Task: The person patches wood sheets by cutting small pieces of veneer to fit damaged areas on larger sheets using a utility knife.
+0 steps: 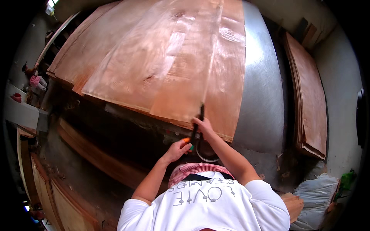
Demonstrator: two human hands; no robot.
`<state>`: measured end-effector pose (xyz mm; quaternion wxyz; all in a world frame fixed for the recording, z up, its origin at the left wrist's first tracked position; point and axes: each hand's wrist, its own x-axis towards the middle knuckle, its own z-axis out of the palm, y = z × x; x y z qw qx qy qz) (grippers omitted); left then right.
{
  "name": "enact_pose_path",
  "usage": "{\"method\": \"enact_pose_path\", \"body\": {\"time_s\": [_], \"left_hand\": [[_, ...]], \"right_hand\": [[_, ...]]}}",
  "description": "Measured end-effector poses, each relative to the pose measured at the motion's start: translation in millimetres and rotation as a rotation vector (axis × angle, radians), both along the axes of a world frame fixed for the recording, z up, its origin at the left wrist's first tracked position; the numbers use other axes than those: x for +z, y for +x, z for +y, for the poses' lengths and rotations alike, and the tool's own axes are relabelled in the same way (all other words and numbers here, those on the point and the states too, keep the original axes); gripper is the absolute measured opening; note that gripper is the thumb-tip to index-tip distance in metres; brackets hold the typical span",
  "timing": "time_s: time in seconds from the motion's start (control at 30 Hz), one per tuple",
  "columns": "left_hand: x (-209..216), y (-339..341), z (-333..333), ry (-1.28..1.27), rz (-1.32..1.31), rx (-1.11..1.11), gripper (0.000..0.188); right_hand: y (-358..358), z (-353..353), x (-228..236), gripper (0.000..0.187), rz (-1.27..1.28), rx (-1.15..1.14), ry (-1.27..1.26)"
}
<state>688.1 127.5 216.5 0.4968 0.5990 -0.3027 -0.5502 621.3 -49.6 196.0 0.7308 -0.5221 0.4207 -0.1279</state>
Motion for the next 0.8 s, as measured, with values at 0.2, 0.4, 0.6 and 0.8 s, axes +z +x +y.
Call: {"method": "enact_pose_path", "body": {"time_s": [0.2, 0.4, 0.6, 0.8], "left_hand": [[-73, 27, 34, -0.001, 0.137, 0.295, 0.051], [-100, 119, 79, -0.008, 0.439, 1.107, 0.086], [-137, 116, 96, -0.115, 0.372, 1.326, 0.052], [-141, 103, 74, 0.026, 0.324, 1.298, 0.028]], "right_hand": [[-154, -86, 17, 0.016, 0.009, -0.439, 0.037], [-301, -110, 6, 0.009, 0.21, -0.389, -0.464], [-393, -44, -10, 0.024, 0.563, -0.474, -0.798], [-424, -26, 8, 0.028, 0.86, -0.478, -0.801]]}}
